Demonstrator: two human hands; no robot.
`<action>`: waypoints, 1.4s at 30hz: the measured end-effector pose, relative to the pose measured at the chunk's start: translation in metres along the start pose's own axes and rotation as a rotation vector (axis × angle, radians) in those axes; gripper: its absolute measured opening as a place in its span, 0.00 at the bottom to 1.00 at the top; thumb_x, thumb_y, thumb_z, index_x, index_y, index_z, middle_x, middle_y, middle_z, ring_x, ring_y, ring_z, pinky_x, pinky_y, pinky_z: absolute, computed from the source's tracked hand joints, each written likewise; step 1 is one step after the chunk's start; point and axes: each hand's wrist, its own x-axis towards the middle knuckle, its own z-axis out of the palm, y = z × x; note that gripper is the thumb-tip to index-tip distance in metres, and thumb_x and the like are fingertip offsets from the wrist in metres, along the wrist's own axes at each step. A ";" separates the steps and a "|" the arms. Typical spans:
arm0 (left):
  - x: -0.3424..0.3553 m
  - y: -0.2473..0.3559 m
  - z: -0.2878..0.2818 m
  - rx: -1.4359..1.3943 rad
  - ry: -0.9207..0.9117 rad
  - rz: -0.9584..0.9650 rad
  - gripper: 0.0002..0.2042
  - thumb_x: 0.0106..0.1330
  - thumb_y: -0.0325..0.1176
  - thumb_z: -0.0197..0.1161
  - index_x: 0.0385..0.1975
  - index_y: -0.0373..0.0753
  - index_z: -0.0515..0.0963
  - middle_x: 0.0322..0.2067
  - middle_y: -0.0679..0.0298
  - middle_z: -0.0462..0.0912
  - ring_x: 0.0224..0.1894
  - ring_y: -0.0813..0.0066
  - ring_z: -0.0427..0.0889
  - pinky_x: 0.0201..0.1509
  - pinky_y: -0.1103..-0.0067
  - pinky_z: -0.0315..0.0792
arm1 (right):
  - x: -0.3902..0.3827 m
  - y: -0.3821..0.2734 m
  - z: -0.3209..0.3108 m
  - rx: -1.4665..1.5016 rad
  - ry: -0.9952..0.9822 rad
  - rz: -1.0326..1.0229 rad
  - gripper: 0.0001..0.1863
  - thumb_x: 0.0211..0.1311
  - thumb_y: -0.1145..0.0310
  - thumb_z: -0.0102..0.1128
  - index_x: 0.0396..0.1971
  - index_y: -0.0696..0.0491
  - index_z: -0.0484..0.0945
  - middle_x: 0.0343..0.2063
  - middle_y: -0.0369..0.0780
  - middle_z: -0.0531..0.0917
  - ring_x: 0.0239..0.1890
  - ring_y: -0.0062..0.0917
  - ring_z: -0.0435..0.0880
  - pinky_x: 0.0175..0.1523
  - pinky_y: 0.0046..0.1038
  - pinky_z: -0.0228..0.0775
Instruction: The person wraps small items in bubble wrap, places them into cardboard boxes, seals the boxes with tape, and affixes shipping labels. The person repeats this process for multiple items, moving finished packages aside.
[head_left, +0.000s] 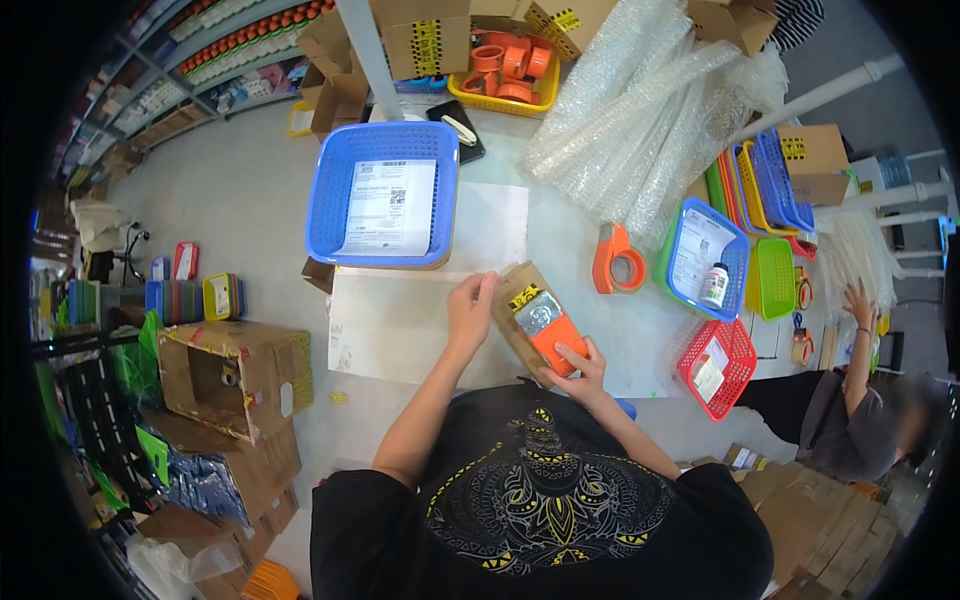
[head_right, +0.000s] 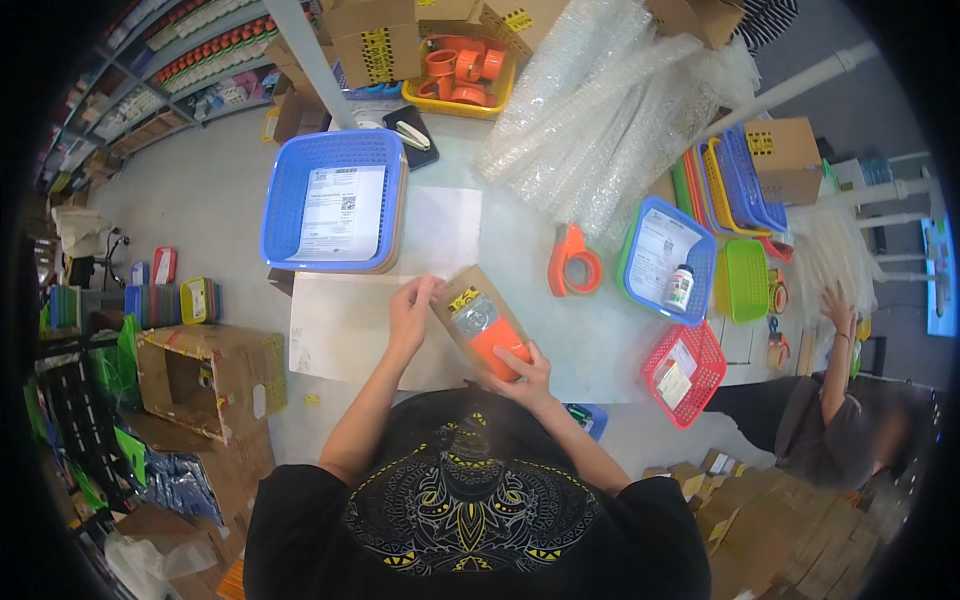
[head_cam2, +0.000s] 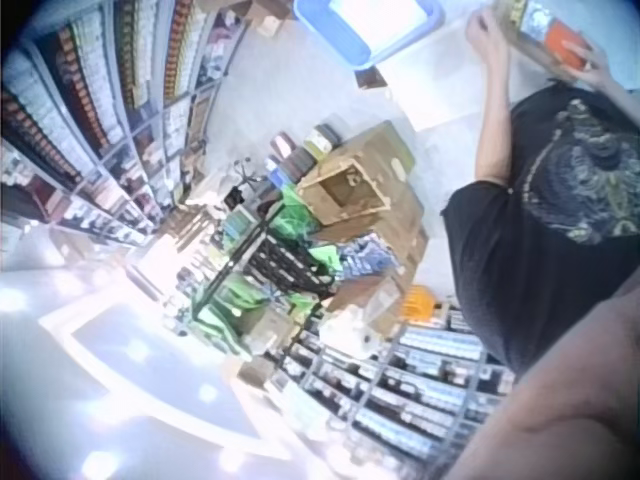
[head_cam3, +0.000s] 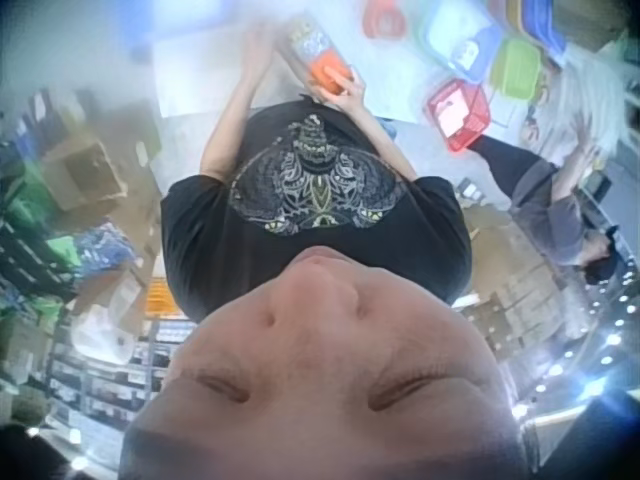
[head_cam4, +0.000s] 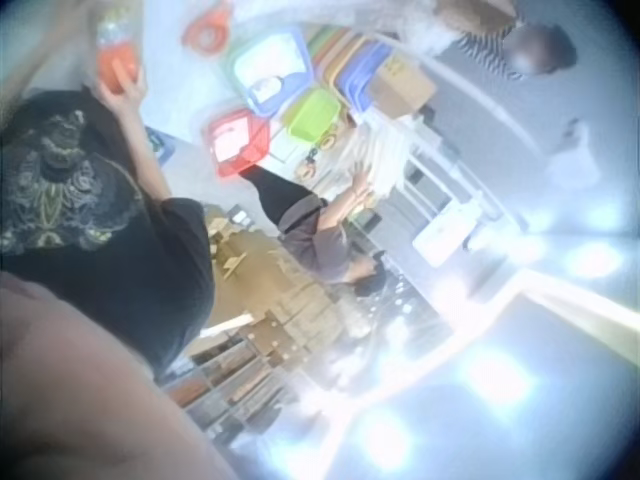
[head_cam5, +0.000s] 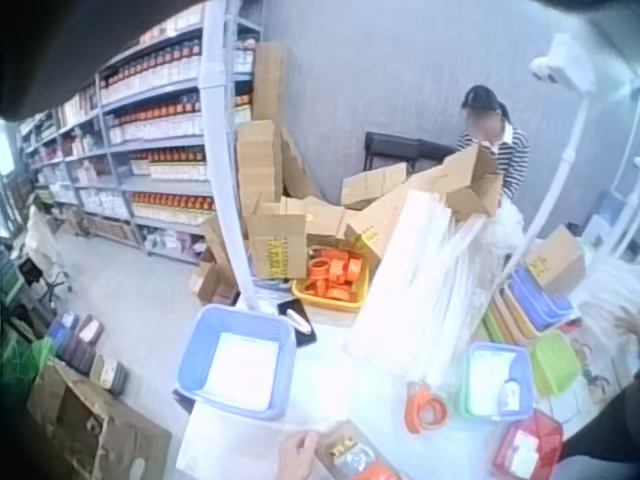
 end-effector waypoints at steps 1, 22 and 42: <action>-0.002 0.004 0.001 -0.080 -0.124 -0.112 0.13 0.64 0.41 0.65 0.41 0.39 0.85 0.34 0.61 0.85 0.37 0.77 0.80 0.46 0.80 0.72 | 0.002 -0.002 -0.003 0.016 -0.002 -0.020 0.32 0.34 0.66 0.81 0.47 0.46 0.83 0.29 0.40 0.74 0.28 0.29 0.75 0.30 0.27 0.70; 0.093 -0.068 0.024 0.414 -0.024 0.107 0.11 0.53 0.36 0.72 0.22 0.34 0.82 0.23 0.53 0.83 0.27 0.59 0.83 0.35 0.70 0.75 | 0.085 -0.070 -0.033 -0.282 -0.466 0.331 0.26 0.47 0.59 0.70 0.50 0.44 0.82 0.23 0.49 0.78 0.26 0.43 0.79 0.35 0.38 0.73; -0.049 0.008 0.115 1.128 -0.164 0.602 0.30 0.67 0.46 0.56 0.70 0.58 0.57 0.71 0.52 0.49 0.73 0.52 0.47 0.68 0.44 0.44 | -0.059 -0.060 -0.105 -0.298 -0.466 0.513 0.26 0.49 0.57 0.69 0.52 0.41 0.79 0.34 0.52 0.78 0.28 0.47 0.81 0.35 0.43 0.77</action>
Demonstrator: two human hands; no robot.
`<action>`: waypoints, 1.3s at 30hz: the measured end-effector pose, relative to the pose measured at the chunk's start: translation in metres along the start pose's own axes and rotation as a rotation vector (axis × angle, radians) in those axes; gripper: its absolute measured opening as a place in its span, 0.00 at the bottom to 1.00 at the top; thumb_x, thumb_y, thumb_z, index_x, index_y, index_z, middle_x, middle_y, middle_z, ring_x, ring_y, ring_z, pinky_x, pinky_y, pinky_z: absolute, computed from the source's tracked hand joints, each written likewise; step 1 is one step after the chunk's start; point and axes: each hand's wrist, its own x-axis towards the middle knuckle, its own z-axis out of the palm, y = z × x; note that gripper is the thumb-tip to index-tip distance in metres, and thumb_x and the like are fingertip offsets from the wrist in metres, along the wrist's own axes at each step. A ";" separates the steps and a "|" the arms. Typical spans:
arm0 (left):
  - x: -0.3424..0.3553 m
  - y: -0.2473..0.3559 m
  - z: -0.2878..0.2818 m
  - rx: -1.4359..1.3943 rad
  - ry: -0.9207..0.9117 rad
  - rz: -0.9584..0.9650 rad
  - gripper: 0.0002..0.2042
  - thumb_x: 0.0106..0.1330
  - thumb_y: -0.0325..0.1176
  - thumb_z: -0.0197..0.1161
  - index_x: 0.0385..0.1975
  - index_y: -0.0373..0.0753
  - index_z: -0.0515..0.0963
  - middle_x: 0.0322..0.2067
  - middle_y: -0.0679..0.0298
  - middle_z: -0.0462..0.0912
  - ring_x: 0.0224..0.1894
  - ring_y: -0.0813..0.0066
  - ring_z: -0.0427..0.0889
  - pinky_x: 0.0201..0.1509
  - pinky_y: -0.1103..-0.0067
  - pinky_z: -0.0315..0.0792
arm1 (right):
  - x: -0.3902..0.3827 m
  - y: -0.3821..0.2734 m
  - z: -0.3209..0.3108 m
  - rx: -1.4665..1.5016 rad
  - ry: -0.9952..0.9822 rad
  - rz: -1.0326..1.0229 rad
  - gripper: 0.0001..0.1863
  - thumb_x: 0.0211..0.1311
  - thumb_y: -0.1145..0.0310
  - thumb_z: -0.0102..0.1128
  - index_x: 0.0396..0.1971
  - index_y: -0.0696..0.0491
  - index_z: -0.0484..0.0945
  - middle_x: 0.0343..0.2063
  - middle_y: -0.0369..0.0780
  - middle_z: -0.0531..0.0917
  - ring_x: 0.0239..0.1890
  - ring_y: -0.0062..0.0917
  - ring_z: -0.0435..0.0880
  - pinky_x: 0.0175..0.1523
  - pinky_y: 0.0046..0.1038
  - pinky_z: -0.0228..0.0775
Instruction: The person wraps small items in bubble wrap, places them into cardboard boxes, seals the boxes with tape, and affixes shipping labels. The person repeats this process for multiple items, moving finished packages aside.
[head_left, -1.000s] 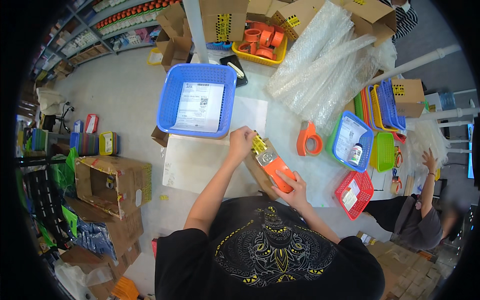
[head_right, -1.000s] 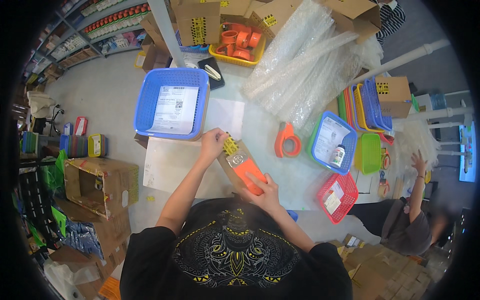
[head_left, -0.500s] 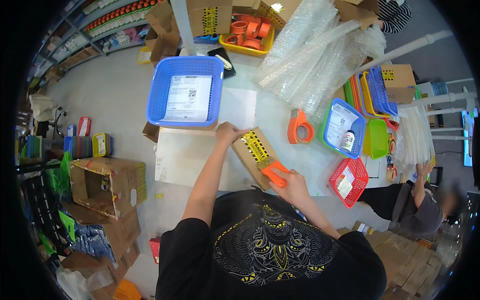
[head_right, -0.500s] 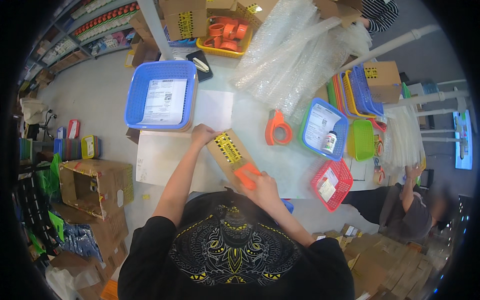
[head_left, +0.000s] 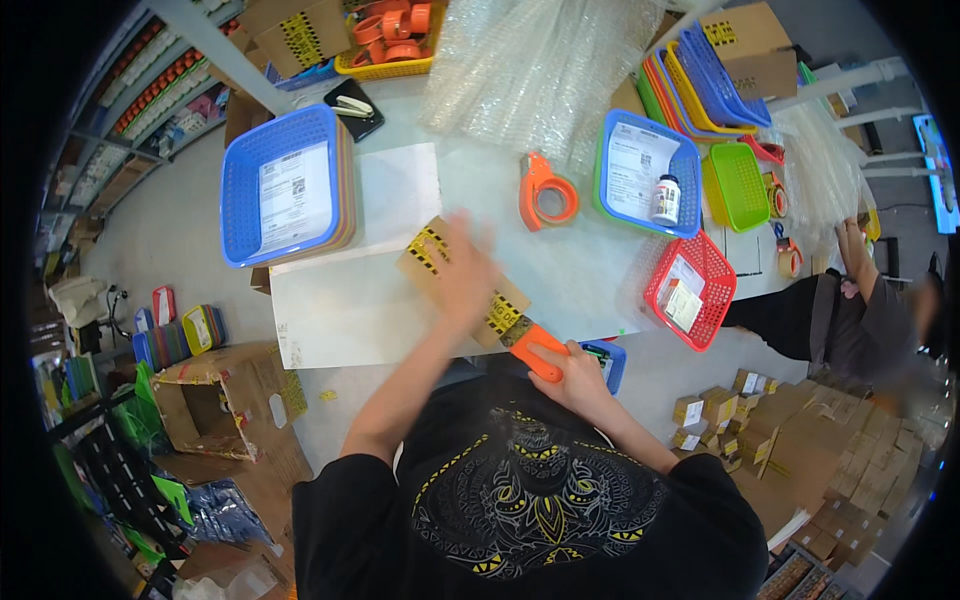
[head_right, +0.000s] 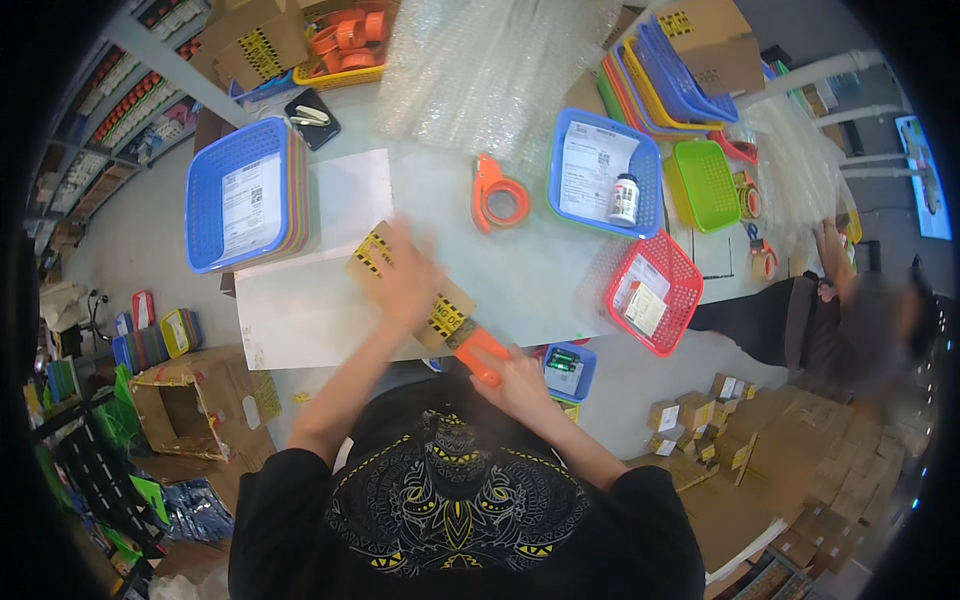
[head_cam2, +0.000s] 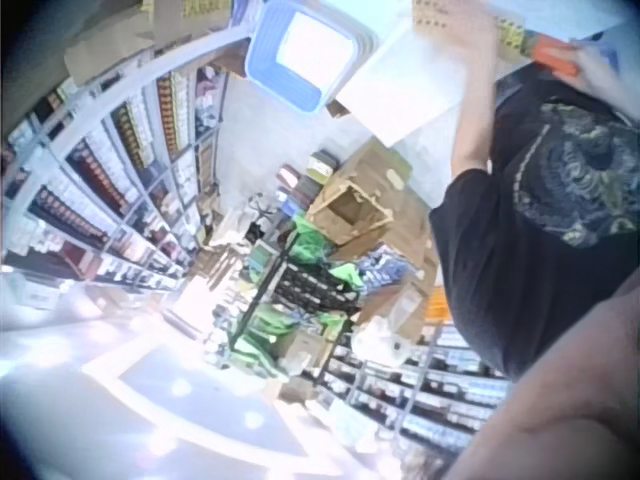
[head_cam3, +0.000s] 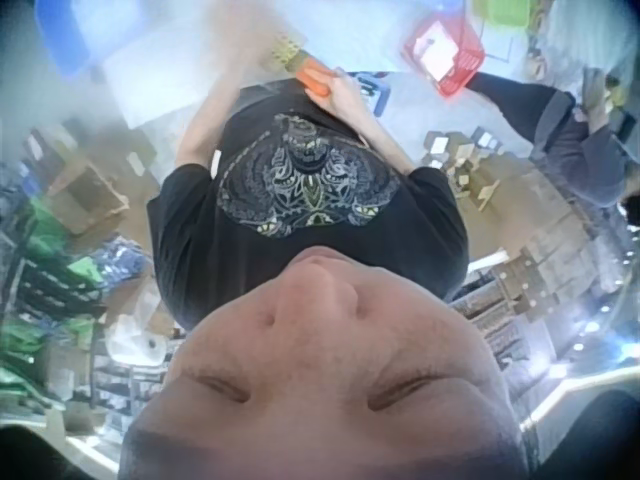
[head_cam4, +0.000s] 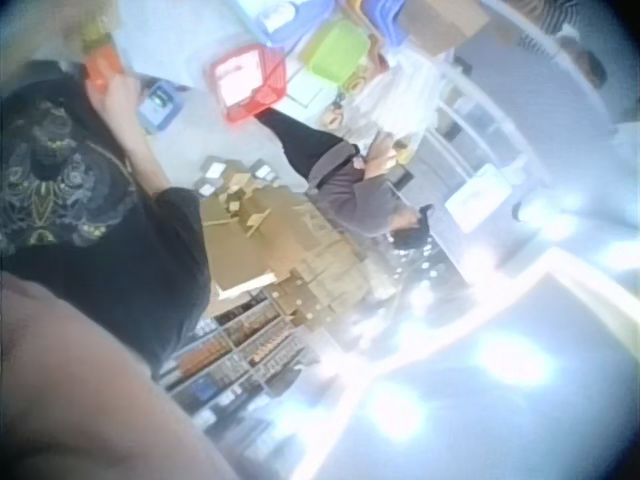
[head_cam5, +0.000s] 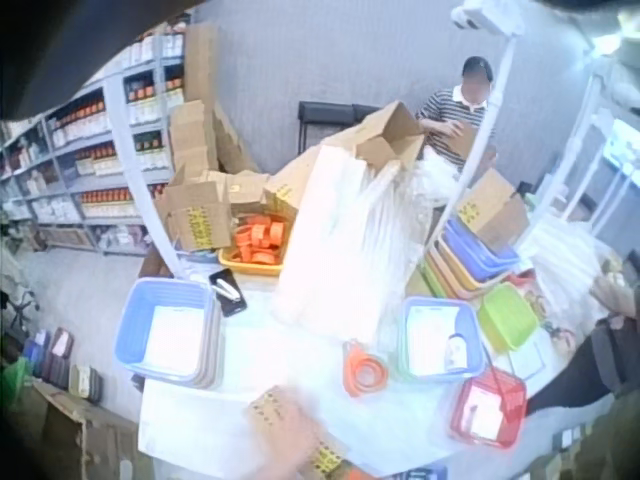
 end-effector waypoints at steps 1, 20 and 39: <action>-0.010 0.016 0.002 -0.118 -0.193 0.101 0.30 0.67 0.46 0.55 0.70 0.58 0.57 0.72 0.53 0.47 0.74 0.53 0.43 0.69 0.43 0.40 | -0.007 0.008 0.001 0.021 0.000 0.006 0.26 0.48 0.57 0.70 0.51 0.40 0.80 0.33 0.52 0.78 0.28 0.46 0.81 0.35 0.42 0.77; -0.061 0.034 0.041 0.167 0.026 0.152 0.28 0.58 0.34 0.59 0.61 0.60 0.68 0.70 0.43 0.49 0.70 0.33 0.50 0.66 0.42 0.49 | 0.047 0.059 -0.015 0.138 0.003 -0.012 0.20 0.44 0.49 0.68 0.38 0.40 0.85 0.29 0.45 0.84 0.32 0.42 0.84 0.39 0.38 0.76; -0.003 -0.235 -0.173 -0.043 -0.110 -0.003 0.19 0.55 0.31 0.66 0.49 0.42 0.76 0.31 0.55 0.86 0.35 0.54 0.85 0.38 0.67 0.77 | 0.081 0.030 0.043 -0.006 0.673 -0.109 0.27 0.57 0.70 0.62 0.59 0.50 0.70 0.52 0.45 0.70 0.54 0.38 0.72 0.59 0.42 0.60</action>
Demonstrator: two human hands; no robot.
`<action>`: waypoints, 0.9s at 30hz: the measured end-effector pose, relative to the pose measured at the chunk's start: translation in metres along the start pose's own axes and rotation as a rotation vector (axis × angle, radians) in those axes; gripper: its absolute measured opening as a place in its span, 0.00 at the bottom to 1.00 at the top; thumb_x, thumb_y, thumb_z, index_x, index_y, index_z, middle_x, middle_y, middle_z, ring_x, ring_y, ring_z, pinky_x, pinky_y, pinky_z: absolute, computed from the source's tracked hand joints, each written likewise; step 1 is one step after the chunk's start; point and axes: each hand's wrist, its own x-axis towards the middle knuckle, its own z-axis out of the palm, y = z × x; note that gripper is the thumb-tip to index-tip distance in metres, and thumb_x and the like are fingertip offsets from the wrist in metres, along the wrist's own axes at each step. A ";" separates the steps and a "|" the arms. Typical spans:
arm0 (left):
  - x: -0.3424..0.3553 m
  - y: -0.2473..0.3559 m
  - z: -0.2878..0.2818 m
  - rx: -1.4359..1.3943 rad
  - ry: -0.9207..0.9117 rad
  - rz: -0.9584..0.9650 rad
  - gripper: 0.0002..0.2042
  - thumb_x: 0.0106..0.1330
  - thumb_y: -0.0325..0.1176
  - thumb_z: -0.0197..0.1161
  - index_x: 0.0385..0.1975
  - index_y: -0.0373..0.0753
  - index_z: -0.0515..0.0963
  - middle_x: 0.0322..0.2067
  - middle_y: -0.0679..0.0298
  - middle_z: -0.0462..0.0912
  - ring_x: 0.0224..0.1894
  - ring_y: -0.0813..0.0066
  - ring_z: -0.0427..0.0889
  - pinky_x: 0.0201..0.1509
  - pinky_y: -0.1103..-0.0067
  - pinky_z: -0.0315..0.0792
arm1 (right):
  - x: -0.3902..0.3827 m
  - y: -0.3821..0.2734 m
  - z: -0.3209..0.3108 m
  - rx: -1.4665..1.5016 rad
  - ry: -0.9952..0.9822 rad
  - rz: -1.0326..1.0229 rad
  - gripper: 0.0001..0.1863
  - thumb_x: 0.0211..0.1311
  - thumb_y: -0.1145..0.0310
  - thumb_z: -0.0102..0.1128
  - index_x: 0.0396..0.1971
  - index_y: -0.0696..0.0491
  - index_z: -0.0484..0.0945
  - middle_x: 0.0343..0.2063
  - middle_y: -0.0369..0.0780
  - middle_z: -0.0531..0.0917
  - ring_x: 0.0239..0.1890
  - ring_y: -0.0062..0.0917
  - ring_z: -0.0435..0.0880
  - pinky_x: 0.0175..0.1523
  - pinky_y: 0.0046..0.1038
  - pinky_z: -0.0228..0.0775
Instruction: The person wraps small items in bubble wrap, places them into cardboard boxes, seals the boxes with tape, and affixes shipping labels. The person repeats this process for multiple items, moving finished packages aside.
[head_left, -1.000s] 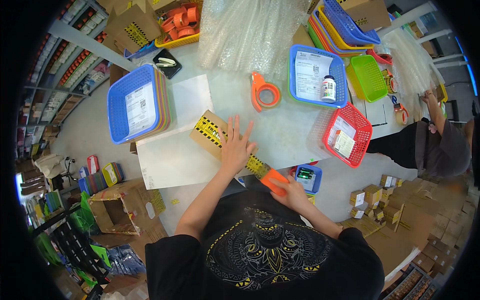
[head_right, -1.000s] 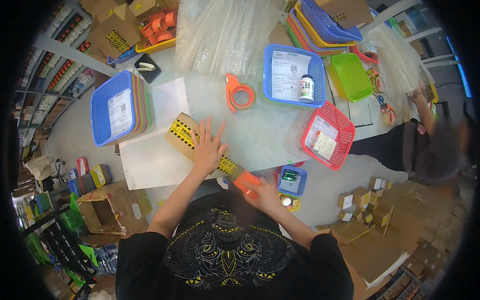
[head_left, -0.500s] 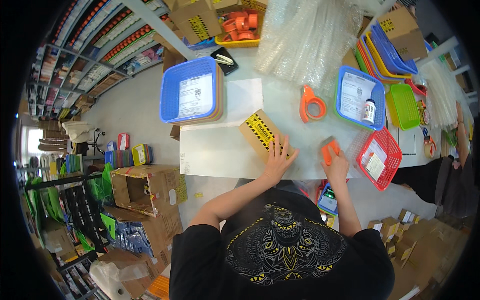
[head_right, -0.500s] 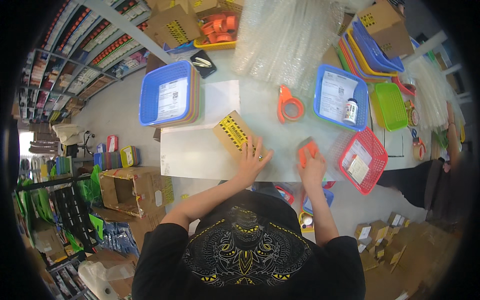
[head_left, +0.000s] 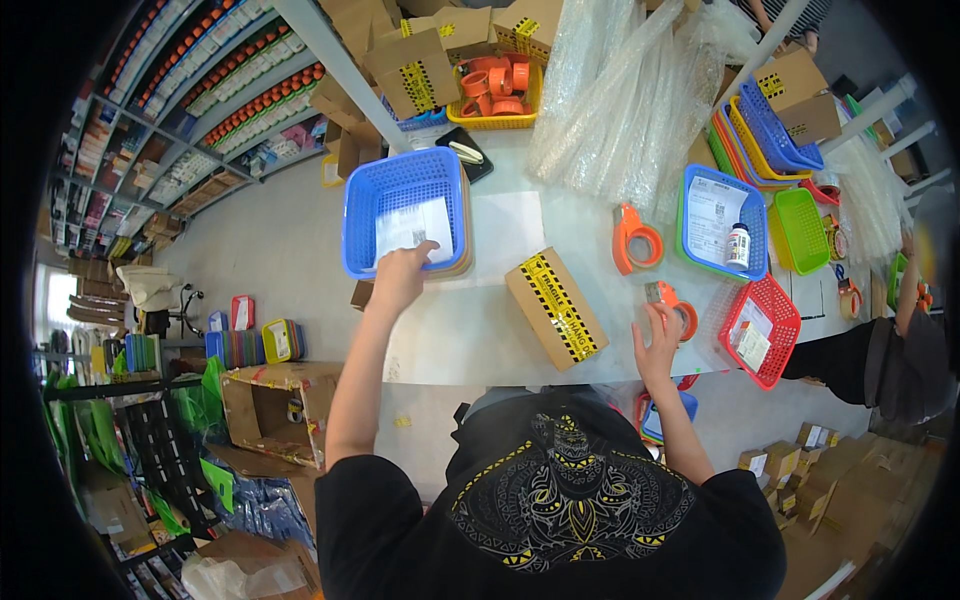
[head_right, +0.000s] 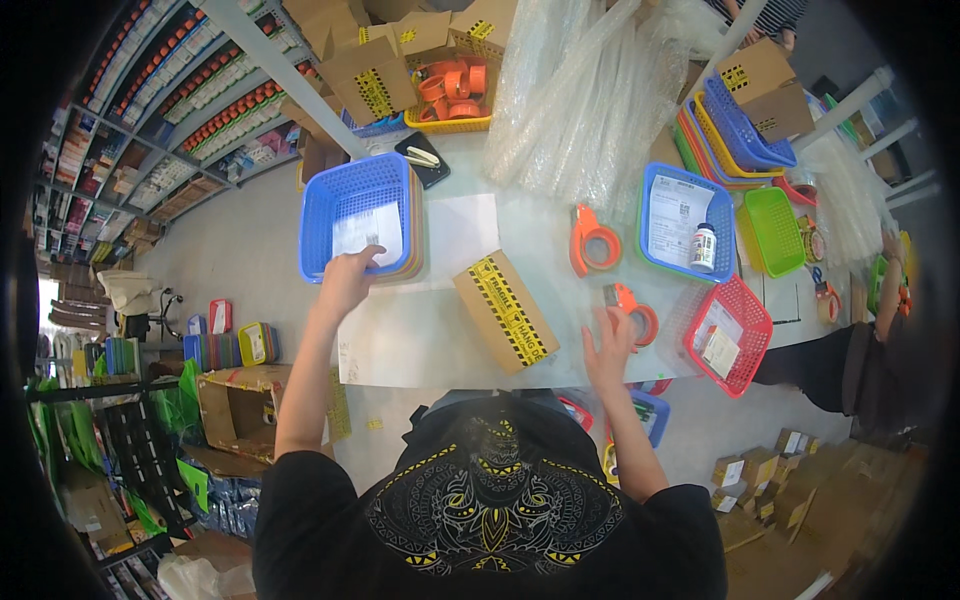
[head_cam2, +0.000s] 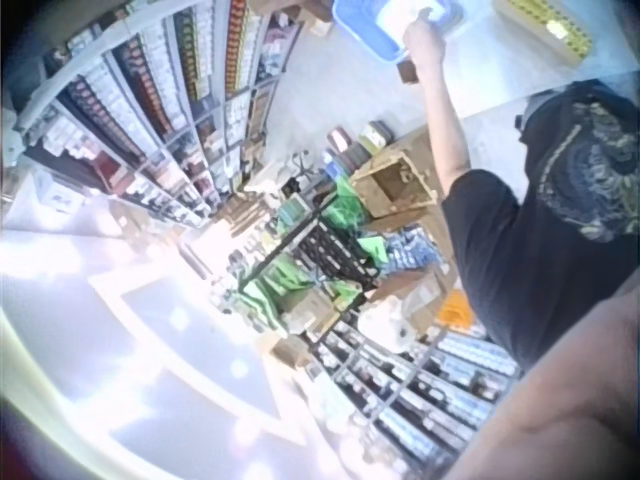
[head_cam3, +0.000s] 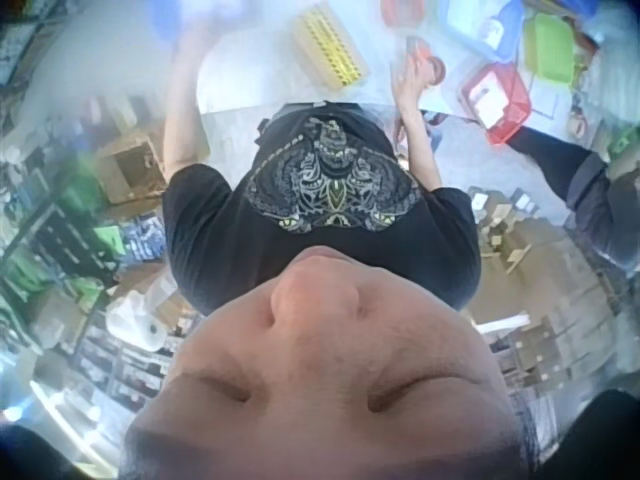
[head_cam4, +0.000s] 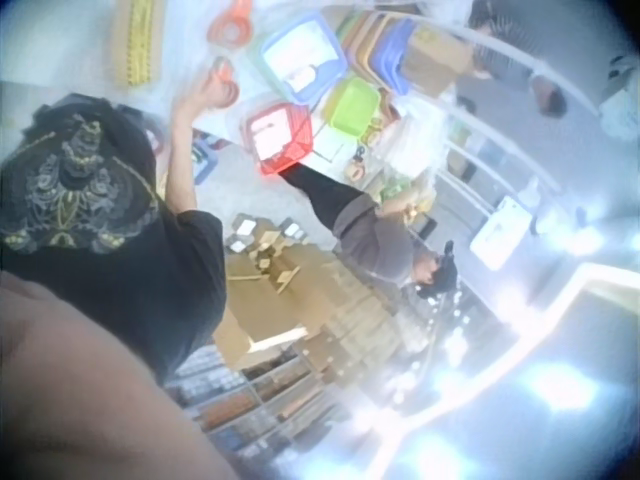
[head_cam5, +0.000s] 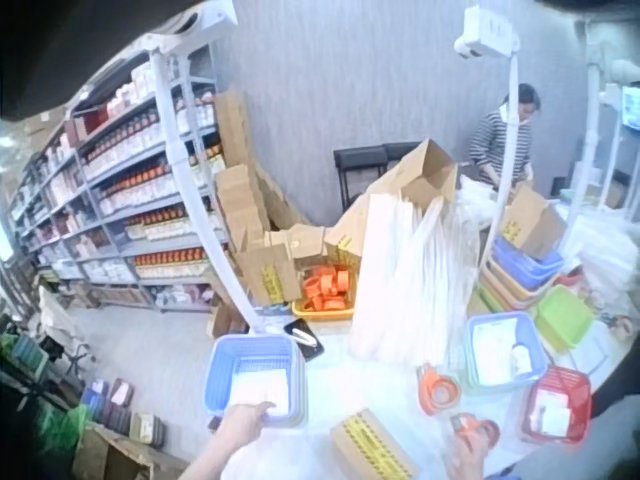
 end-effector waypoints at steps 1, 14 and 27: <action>-0.008 0.016 -0.002 -0.069 0.164 0.007 0.13 0.54 0.22 0.62 0.41 0.43 0.78 0.26 0.57 0.85 0.31 0.55 0.84 0.35 0.67 0.76 | 0.014 -0.017 -0.002 0.148 -0.061 0.005 0.26 0.59 0.70 0.61 0.59 0.52 0.70 0.52 0.45 0.71 0.52 0.38 0.74 0.57 0.41 0.63; -0.063 0.125 0.006 -1.365 0.363 -0.194 0.33 0.60 0.34 0.67 0.66 0.38 0.62 0.67 0.47 0.56 0.63 0.63 0.68 0.63 0.67 0.65 | 0.085 -0.136 -0.027 1.152 -0.533 0.318 0.20 0.56 0.85 0.58 0.51 0.60 0.77 0.48 0.40 0.80 0.49 0.20 0.79 0.54 0.23 0.72; -0.043 0.128 0.018 -1.289 -0.031 -0.072 0.15 0.56 0.21 0.70 0.45 0.35 0.83 0.29 0.61 0.86 0.29 0.82 0.83 0.36 0.85 0.76 | 0.052 -0.132 -0.073 0.915 -0.268 0.418 0.24 0.49 0.84 0.68 0.50 0.59 0.79 0.42 0.39 0.82 0.44 0.20 0.80 0.50 0.24 0.73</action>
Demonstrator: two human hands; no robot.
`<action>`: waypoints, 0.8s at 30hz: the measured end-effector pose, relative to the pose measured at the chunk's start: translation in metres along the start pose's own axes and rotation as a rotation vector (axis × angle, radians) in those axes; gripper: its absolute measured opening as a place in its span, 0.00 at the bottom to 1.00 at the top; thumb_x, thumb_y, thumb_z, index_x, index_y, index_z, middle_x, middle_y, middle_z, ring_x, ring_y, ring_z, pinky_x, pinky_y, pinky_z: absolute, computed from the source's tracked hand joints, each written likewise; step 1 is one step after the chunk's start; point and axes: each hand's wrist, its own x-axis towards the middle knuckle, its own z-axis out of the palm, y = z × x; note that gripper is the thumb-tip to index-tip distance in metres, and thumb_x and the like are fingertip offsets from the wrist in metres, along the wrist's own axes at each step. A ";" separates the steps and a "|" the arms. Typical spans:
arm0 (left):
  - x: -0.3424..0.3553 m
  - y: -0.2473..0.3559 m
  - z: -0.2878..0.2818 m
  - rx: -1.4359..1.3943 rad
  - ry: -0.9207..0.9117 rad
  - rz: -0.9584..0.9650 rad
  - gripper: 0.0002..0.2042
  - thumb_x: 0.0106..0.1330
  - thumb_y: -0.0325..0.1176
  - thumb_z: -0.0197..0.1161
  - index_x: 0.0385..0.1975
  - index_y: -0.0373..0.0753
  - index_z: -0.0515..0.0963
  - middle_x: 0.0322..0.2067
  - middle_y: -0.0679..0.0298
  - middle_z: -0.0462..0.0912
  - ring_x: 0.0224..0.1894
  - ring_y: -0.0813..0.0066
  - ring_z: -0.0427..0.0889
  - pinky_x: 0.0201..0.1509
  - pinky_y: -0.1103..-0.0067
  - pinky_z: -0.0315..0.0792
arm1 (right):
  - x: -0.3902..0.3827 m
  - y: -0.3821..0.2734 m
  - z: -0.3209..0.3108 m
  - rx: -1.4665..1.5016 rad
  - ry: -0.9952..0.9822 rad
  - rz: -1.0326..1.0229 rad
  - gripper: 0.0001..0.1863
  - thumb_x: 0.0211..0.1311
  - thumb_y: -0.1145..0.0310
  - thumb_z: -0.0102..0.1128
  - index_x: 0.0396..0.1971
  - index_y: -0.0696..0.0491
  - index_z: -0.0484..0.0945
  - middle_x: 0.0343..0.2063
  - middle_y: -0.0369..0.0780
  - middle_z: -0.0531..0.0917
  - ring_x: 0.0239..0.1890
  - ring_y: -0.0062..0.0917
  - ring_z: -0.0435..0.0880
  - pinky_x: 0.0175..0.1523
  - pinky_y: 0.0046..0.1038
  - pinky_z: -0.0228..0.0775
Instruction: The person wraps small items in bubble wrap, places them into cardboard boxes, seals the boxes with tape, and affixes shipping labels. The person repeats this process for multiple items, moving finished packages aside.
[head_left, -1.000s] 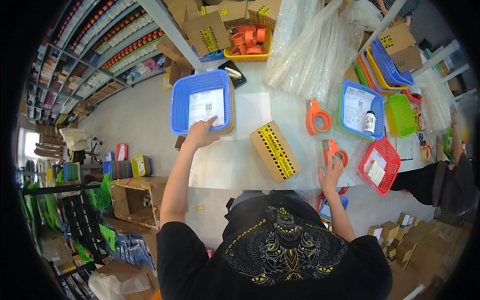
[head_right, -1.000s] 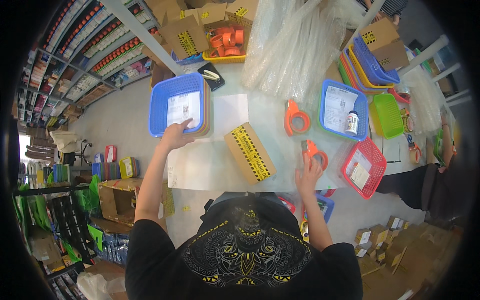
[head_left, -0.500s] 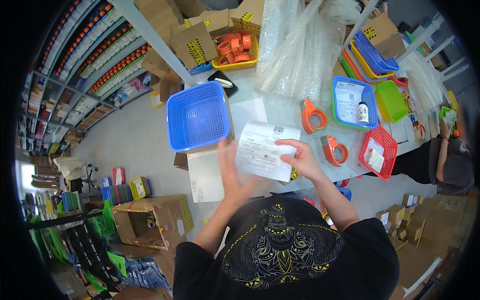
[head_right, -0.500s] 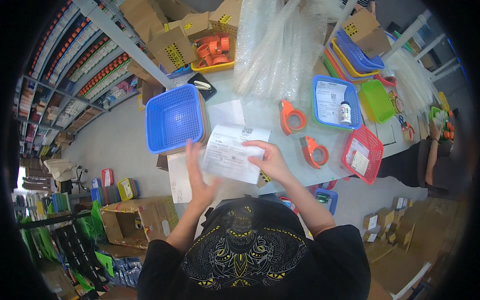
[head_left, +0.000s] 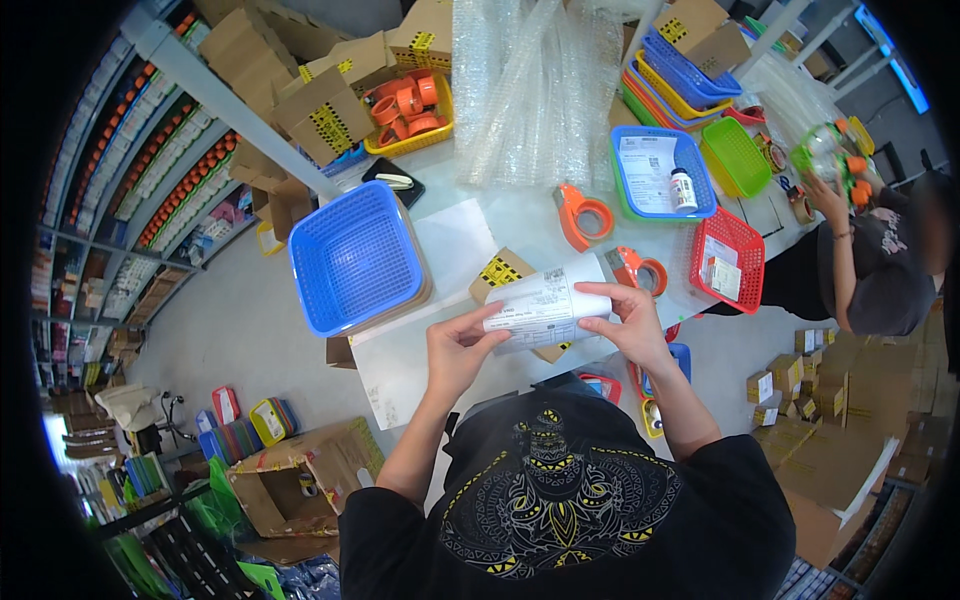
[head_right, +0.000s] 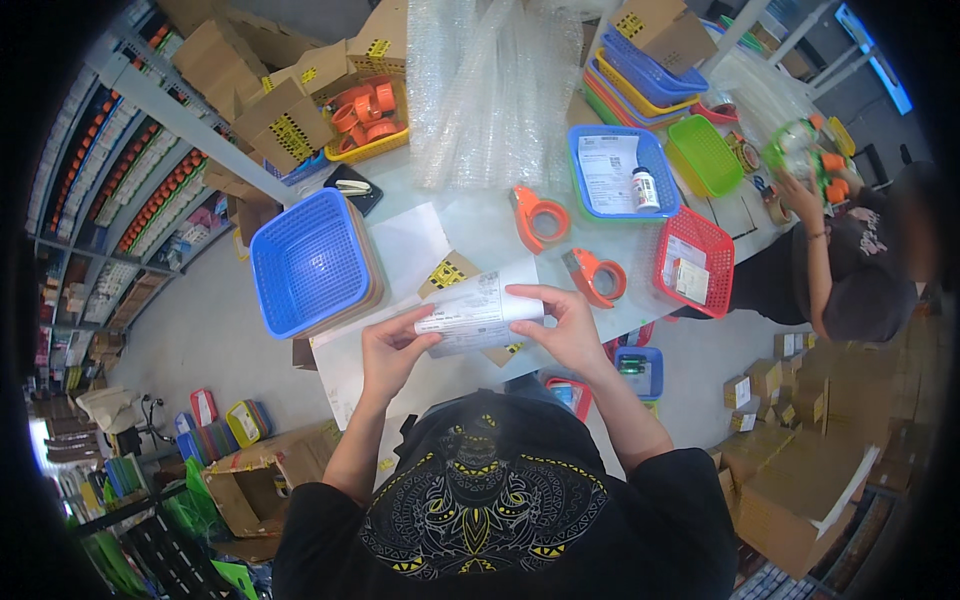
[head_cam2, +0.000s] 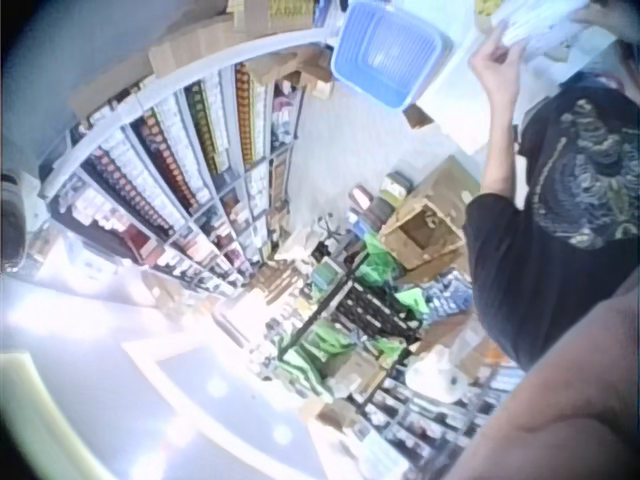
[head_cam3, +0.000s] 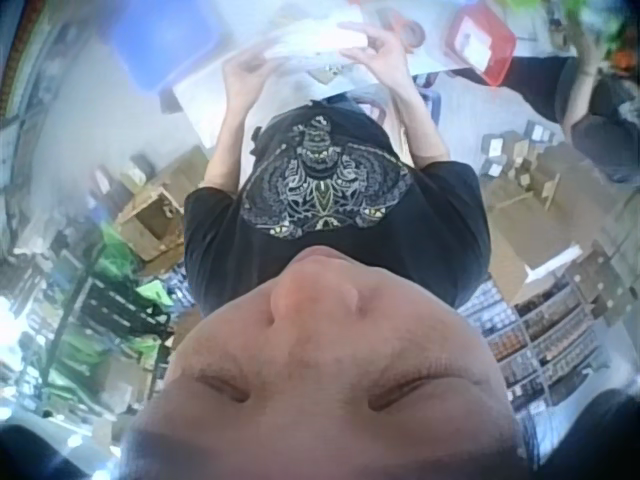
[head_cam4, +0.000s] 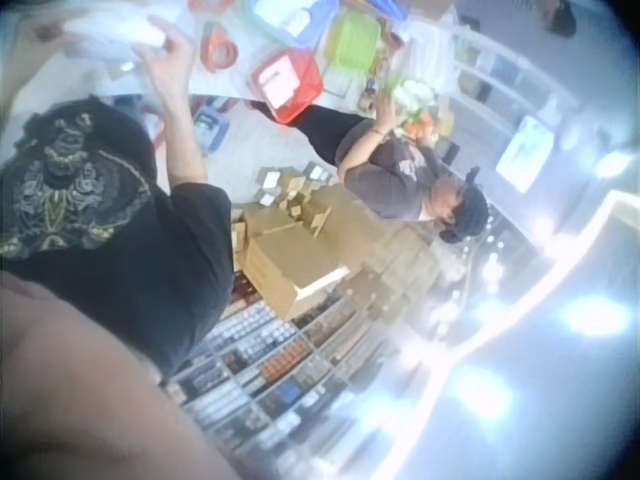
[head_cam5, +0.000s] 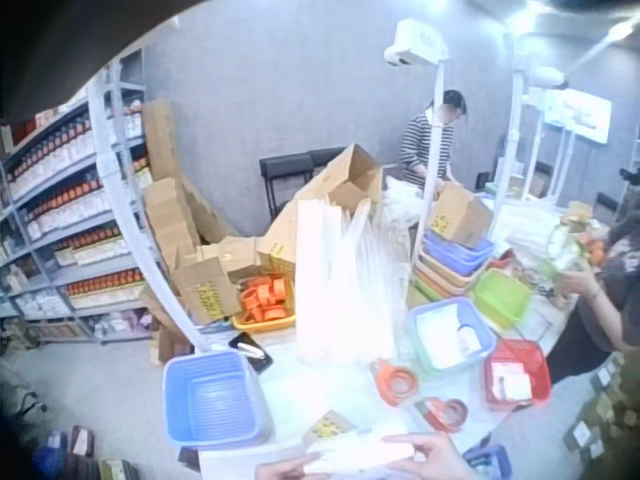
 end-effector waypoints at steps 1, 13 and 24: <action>0.001 0.000 0.001 0.038 -0.004 -0.003 0.14 0.56 0.21 0.70 0.44 0.35 0.83 0.29 0.62 0.86 0.30 0.81 0.83 0.37 0.85 0.76 | -0.002 0.000 -0.001 -0.093 0.025 -0.025 0.22 0.48 0.83 0.69 0.48 0.57 0.81 0.38 0.37 0.81 0.42 0.19 0.79 0.48 0.23 0.71; 0.013 0.027 0.024 -0.137 0.008 0.224 0.04 0.55 0.25 0.71 0.27 0.33 0.84 0.30 0.64 0.86 0.28 0.79 0.80 0.34 0.82 0.73 | -0.015 -0.010 -0.010 -0.134 0.113 -0.133 0.11 0.45 0.78 0.73 0.32 0.52 0.88 0.27 0.35 0.76 0.34 0.20 0.75 0.43 0.21 0.64; 0.011 0.004 0.020 0.186 -0.138 0.225 0.04 0.57 0.23 0.68 0.31 0.34 0.85 0.24 0.64 0.86 0.25 0.86 0.79 0.30 0.85 0.72 | 0.007 -0.008 0.020 -0.655 -0.106 -0.388 0.06 0.49 0.66 0.71 0.27 0.50 0.86 0.26 0.35 0.84 0.30 0.30 0.79 0.38 0.32 0.65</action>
